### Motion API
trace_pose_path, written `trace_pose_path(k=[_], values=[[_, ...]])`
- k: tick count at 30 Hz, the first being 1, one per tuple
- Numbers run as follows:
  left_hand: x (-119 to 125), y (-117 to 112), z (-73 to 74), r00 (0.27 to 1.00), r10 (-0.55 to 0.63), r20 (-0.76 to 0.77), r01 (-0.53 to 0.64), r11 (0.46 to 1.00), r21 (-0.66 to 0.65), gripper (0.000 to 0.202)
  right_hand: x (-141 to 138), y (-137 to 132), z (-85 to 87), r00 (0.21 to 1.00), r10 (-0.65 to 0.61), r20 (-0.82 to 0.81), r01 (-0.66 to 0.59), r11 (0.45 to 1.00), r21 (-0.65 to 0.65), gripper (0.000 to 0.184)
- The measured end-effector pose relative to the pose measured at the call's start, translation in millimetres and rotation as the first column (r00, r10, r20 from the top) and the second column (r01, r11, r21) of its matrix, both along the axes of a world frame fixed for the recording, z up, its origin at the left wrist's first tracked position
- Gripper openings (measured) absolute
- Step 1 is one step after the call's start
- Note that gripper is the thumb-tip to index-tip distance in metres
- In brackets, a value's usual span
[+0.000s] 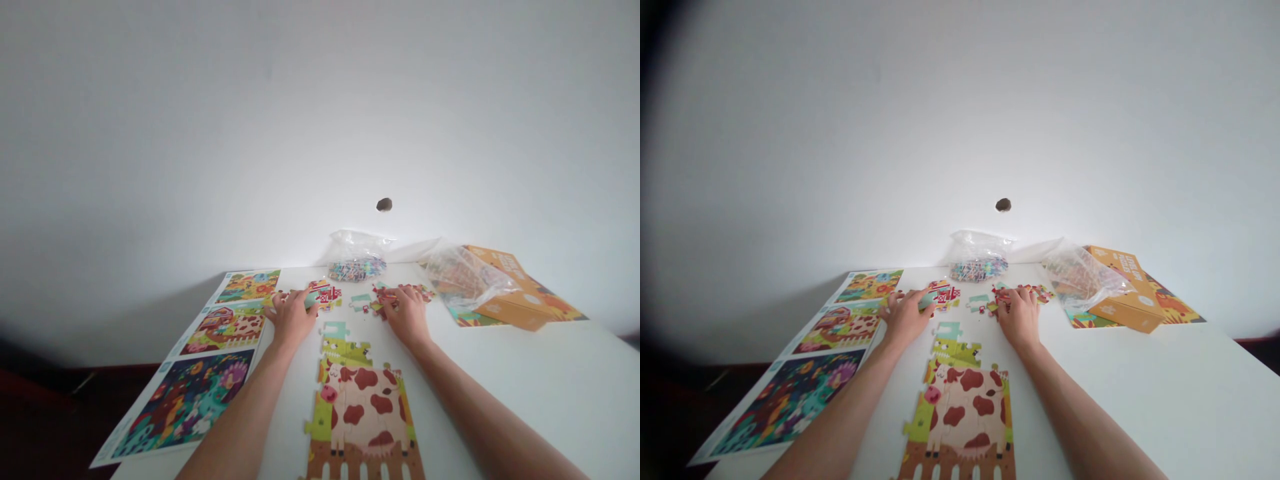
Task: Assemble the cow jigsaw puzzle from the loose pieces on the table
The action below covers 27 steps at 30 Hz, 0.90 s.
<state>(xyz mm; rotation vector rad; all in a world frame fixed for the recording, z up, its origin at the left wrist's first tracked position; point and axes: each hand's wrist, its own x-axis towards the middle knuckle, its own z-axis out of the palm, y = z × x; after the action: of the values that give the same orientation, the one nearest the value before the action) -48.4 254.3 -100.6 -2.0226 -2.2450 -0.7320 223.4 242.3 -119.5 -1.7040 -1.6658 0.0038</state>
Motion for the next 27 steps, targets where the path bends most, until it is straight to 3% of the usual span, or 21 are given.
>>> trace_pose_path(k=[11, 15, 17, 21, 24, 27], values=[[4, -2, 6.1, 1.000, -0.023, -0.005, 0.023, 0.999, 0.049, 0.045, -4, -4, 5.4, 0.999, 0.039, -0.018, -0.039, 0.999, 0.019, 0.018], [8, -5, 14.9, 0.994, -0.089, 0.065, 0.076, 0.979, 0.188, 0.041, -9, -10, 14.0, 0.987, 0.121, -0.106, -0.122, 0.992, -0.012, 0.021], [11, -10, 19.7, 0.971, -0.225, 0.081, 0.190, 0.931, 0.311, 0.042, -13, -15, 21.7, 0.947, 0.239, -0.213, -0.253, 0.966, -0.045, 0.027], [23, -22, 24.1, 0.854, -0.519, -0.033, 0.471, 0.744, 0.475, 0.044, -26, -29, 35.8, 0.756, 0.459, -0.467, -0.552, 0.831, -0.077, 0.039], [31, -27, 22.1, 0.724, -0.682, -0.099, 0.646, 0.621, 0.443, 0.050, -32, -34, 39.0, 0.655, 0.511, -0.557, -0.641, 0.766, -0.050, 0.032], [31, -26, 19.3, 0.661, -0.745, -0.093, 0.720, 0.594, 0.360, 0.059, -32, -32, 36.8, 0.641, 0.505, -0.577, -0.639, 0.768, -0.038, 0.025]])
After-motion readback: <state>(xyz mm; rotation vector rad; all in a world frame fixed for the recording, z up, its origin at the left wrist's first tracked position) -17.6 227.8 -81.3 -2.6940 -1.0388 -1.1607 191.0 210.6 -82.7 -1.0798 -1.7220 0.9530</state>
